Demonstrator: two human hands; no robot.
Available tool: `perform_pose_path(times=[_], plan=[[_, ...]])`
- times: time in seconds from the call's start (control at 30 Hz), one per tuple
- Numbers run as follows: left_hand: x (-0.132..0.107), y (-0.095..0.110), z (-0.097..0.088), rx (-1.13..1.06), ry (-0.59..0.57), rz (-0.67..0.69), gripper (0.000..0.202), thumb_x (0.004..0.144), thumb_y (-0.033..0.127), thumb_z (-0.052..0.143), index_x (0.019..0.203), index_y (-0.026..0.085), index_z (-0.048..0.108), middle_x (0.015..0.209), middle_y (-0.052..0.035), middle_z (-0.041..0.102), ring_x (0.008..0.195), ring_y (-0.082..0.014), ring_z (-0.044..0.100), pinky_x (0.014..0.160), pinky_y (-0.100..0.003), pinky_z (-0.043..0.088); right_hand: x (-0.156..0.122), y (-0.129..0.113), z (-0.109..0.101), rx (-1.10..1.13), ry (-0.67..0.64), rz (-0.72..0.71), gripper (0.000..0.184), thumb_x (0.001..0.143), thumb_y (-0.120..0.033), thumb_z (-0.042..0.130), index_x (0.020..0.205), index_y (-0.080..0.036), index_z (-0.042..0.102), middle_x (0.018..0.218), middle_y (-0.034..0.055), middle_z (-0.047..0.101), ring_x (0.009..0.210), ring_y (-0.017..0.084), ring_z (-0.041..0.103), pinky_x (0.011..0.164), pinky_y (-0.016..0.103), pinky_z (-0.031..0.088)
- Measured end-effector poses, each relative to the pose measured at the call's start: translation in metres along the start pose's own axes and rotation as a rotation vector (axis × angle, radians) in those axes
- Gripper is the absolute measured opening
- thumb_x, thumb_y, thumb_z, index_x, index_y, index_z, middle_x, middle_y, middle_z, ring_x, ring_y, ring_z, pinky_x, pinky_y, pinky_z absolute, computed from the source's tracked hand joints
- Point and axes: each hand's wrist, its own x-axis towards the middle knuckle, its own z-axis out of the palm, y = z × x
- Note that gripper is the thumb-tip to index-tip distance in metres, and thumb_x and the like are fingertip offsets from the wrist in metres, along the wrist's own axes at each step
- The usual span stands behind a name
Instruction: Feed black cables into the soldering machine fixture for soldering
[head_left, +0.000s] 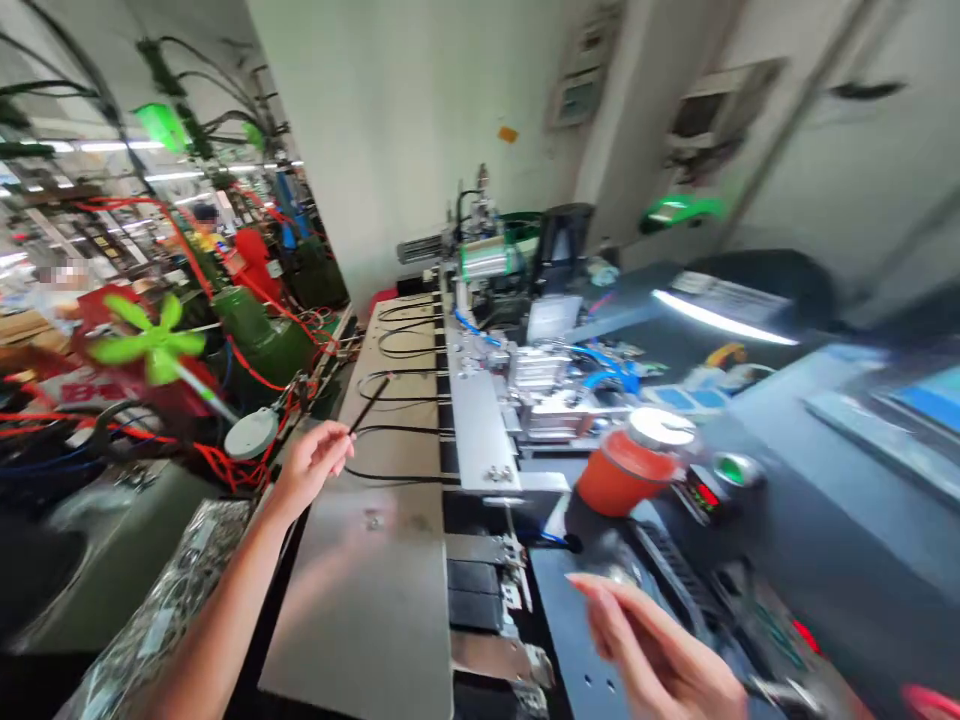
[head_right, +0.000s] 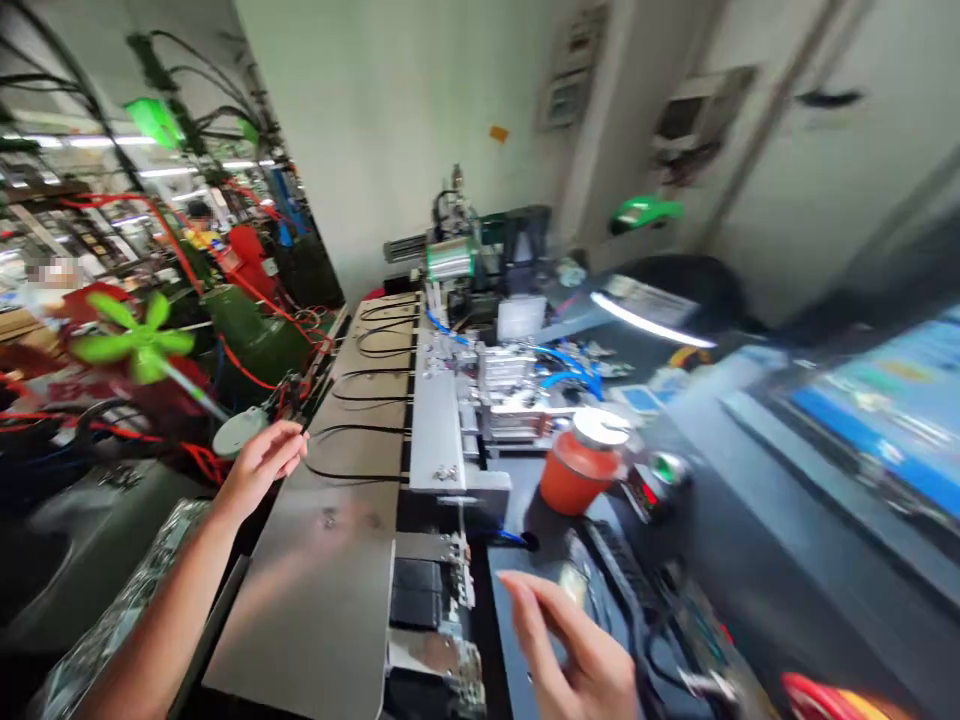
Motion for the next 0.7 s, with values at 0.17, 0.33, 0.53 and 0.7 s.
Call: perform_pose_path(times=[0.17, 0.33, 0.53, 0.7], plan=[[-0.018, 0.038, 0.054, 0.157, -0.5, 0.067, 0.023, 0.09, 0.039, 0.053, 0.089, 0.018, 0.062, 0.071, 0.0008, 0.062, 0.056, -0.0094, 0.051, 0.055, -0.02, 0.042, 0.019, -0.031, 0.022, 0.197, -0.069, 0.069, 0.02, 0.09, -0.033, 0.057, 0.092, -0.018, 0.07, 0.067, 0.0031, 0.067, 0.055, 0.014, 0.063, 0.051, 0.021, 0.052], [-0.02, 0.052, 0.083, 0.268, -0.658, 0.114, 0.023, 0.092, 0.036, 0.05, 0.094, 0.021, 0.067, 0.085, -0.0015, 0.068, 0.077, -0.015, 0.06, 0.072, -0.024, 0.048, 0.013, -0.029, 0.035, 0.315, 0.068, 0.106, 0.017, 0.092, -0.029, 0.056, 0.079, -0.018, 0.061, 0.064, -0.0002, 0.059, 0.053, 0.011, 0.055, 0.048, 0.02, 0.047], [-0.016, 0.082, 0.106, -0.079, -0.959, -0.052, 0.036, 0.094, 0.045, 0.044, 0.093, 0.016, 0.066, 0.08, -0.0015, 0.063, 0.066, -0.011, 0.056, 0.063, -0.022, 0.047, 0.003, -0.026, 0.032, 0.216, -0.014, -0.07, 0.012, 0.092, -0.015, 0.056, 0.084, -0.019, 0.064, 0.075, 0.0012, 0.063, 0.064, 0.011, 0.056, 0.058, 0.022, 0.046], [-0.022, 0.082, 0.126, -0.126, -0.802, -0.006, 0.024, 0.088, 0.037, 0.057, 0.082, 0.015, 0.063, 0.071, 0.0013, 0.058, 0.062, -0.0088, 0.051, 0.058, -0.019, 0.041, 0.0, -0.027, 0.03, 0.216, 0.055, -0.034, 0.009, 0.09, -0.015, 0.057, 0.089, -0.02, 0.065, 0.077, 0.0012, 0.063, 0.064, 0.012, 0.058, 0.056, 0.021, 0.046]])
